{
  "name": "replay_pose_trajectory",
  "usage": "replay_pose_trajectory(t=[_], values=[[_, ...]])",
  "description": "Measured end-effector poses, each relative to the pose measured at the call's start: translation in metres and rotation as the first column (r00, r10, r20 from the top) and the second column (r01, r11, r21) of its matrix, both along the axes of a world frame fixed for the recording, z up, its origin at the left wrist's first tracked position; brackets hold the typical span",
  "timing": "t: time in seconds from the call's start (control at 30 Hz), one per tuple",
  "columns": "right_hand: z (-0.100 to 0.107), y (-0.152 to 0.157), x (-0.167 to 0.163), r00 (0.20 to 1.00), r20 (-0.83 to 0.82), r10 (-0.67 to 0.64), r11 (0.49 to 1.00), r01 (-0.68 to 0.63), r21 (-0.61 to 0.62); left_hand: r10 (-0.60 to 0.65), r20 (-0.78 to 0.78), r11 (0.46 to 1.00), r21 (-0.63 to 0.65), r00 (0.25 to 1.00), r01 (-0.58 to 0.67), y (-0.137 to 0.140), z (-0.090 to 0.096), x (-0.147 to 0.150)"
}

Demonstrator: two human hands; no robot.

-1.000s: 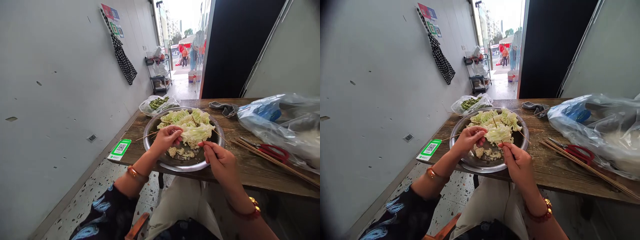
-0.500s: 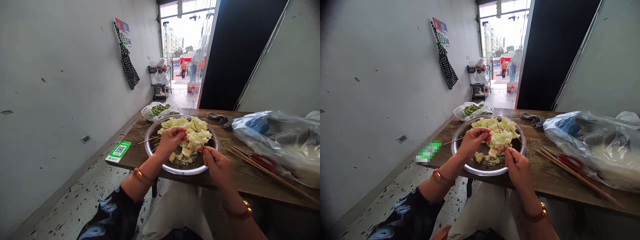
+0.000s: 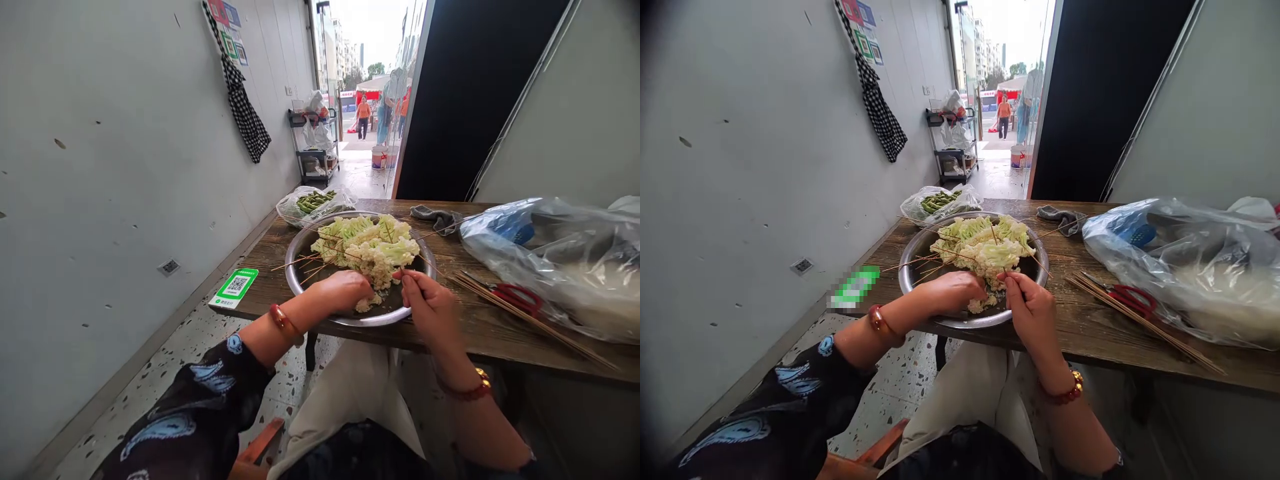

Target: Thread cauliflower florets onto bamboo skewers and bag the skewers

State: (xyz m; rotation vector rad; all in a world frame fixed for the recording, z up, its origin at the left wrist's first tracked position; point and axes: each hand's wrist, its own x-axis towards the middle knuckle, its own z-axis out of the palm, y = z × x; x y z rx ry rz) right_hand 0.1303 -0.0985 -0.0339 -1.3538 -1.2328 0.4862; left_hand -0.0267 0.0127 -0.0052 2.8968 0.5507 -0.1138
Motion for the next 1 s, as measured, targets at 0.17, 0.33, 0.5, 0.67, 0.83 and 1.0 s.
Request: replay_pose_trajectory(t=[0.17, 0.33, 0.5, 0.67, 0.83, 1.0], values=[[-0.002, 0.002, 0.001, 1.0, 0.017, 0.007, 1.0, -0.006, -0.009, -0.025, -0.023, 0.999, 0.04, 0.999, 0.026, 0.004, -0.008, 0.001], [-0.002, 0.002, 0.001, 1.0, 0.009, 0.005, 1.0, -0.005, 0.007, -0.024, 0.054, 1.0, 0.008, 0.998, 0.024, -0.003, 0.002, 0.001], [-0.001, 0.001, 0.001, 0.995, -0.092, 0.024, 0.999, -0.022, 0.025, 0.303, 0.336, 0.925, -0.33, 0.892, -0.19, -0.008, 0.012, -0.001], [-0.004, 0.003, 0.004, 0.966, -0.255, 0.046, 0.997, -0.031, 0.066, 0.685, 0.455, 0.542, -0.84, 0.569, 0.019, -0.005, 0.019, -0.002], [-0.006, 0.004, 0.006, 0.96, -0.272, 0.069, 0.996, -0.052, 0.068, 0.814, 0.456, 0.381, -0.887, 0.36, 0.262, 0.0, 0.029, 0.003], [-0.007, 0.002, 0.009, 0.978, -0.18, 0.103, 0.995, -0.098, 0.034, 0.835, 0.49, 0.414, -0.86, 0.252, 0.3, 0.003, 0.029, 0.01]])
